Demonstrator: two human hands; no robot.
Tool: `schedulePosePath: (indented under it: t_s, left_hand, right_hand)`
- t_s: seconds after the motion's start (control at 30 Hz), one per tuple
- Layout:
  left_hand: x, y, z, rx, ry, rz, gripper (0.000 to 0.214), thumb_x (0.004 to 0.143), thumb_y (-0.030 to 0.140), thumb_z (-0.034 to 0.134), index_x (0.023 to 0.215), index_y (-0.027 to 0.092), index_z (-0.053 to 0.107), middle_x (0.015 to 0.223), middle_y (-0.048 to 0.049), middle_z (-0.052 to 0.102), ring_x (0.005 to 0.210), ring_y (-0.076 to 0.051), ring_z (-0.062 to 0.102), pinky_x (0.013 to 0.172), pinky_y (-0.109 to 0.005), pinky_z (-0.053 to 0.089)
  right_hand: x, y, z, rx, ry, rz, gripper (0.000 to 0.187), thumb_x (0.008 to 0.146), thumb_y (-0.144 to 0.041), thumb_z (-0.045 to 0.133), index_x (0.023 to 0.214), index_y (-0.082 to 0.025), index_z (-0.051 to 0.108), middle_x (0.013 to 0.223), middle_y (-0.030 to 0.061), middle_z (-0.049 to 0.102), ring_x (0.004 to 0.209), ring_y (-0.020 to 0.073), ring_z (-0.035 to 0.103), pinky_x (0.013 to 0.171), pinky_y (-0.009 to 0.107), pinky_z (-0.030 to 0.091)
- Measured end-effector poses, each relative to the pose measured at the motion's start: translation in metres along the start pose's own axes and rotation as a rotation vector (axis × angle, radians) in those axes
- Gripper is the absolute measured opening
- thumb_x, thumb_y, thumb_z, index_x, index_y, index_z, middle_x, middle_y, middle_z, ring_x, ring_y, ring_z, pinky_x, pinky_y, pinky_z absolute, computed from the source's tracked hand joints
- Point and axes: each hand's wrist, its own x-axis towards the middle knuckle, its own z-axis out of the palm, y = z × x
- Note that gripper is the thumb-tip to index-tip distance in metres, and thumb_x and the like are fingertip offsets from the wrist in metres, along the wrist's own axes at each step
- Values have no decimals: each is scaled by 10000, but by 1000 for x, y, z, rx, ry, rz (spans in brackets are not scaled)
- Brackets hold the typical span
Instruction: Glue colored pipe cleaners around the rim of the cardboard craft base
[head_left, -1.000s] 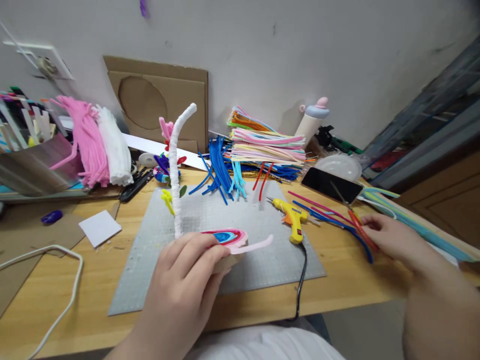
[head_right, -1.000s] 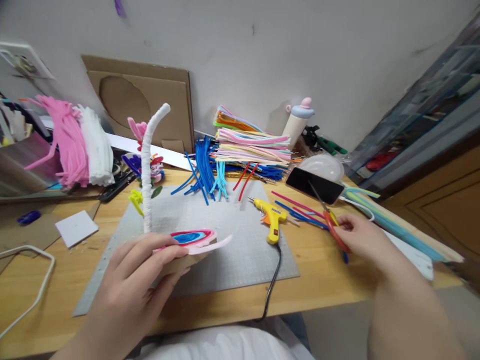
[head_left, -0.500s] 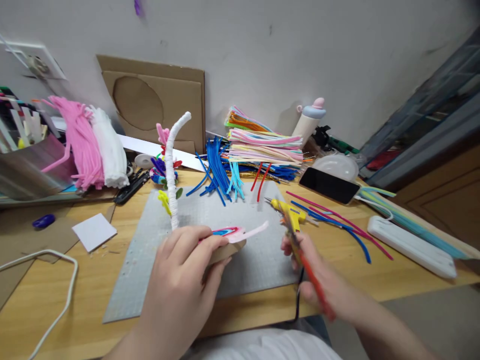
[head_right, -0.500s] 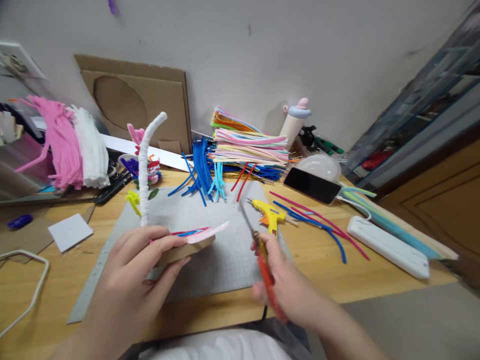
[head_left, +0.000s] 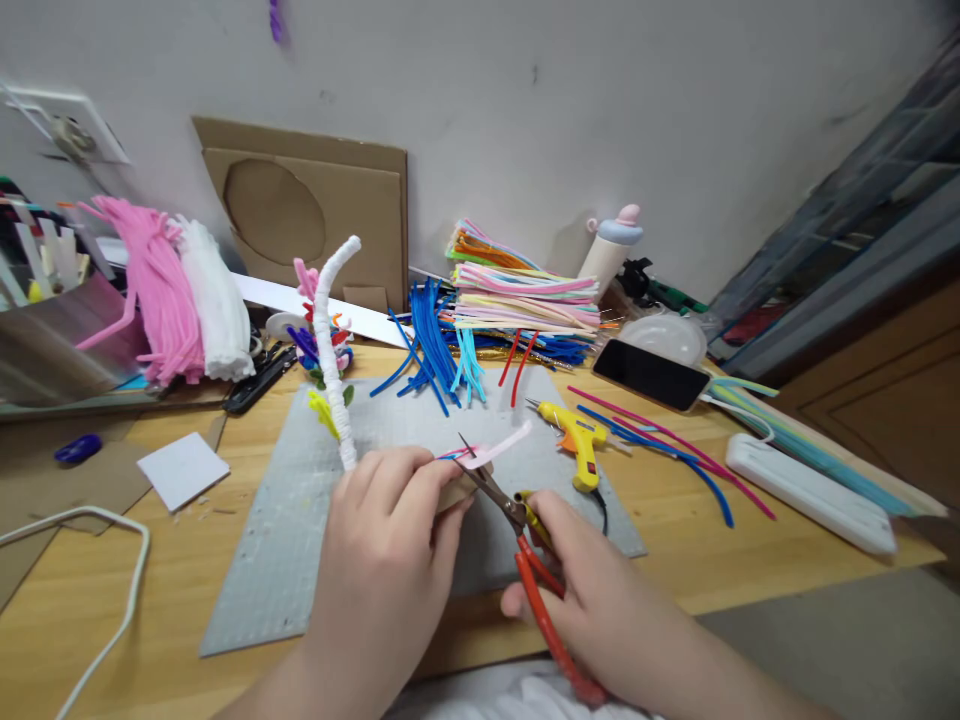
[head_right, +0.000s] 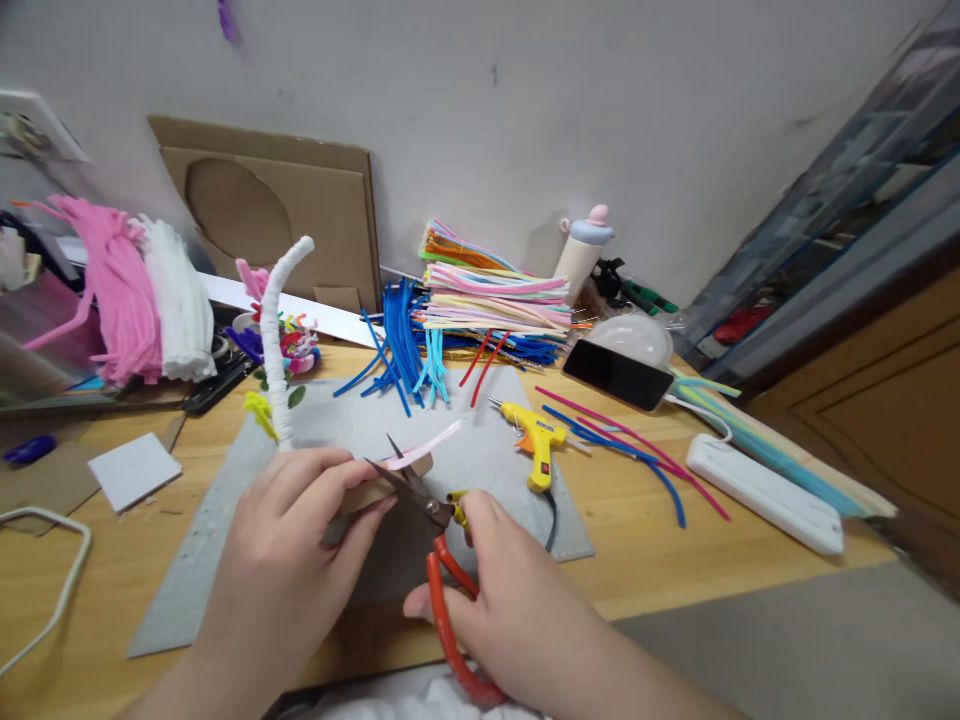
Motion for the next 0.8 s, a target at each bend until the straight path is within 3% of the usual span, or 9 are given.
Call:
schedulePosePath:
  t_s: [0.17,0.43,0.8]
  left_hand:
    - [-1,2,1,7,15,20,175,827,95,623,964,195,582,950,-39,634,908,-216,553,793,-356,407]
    - [-2,6,4,9,17,46,219,799,46,625,961,189,591,926,-35,640,877,-216,555,785,-362,395]
    - [-3,8,4,6,18,49,198,817,65,612,965,196,604,902,-30,648,868,-213,565,793,-360,397]
  right_hand:
    - [2,-8,-4,-155,59,-51,204,868,-378,550,841,-233,410,890,29,575,762,194,522,616,280,352]
    - [9,-14,-5,-337,128,-59,216,866,-366,554,794,-229,403,846,33,572,703,191,524,582,265,304]
    - [11,-10,0,-385,145,-84,250,903,-434,492,785,-228,411,773,30,583,652,192,530,552,266,296]
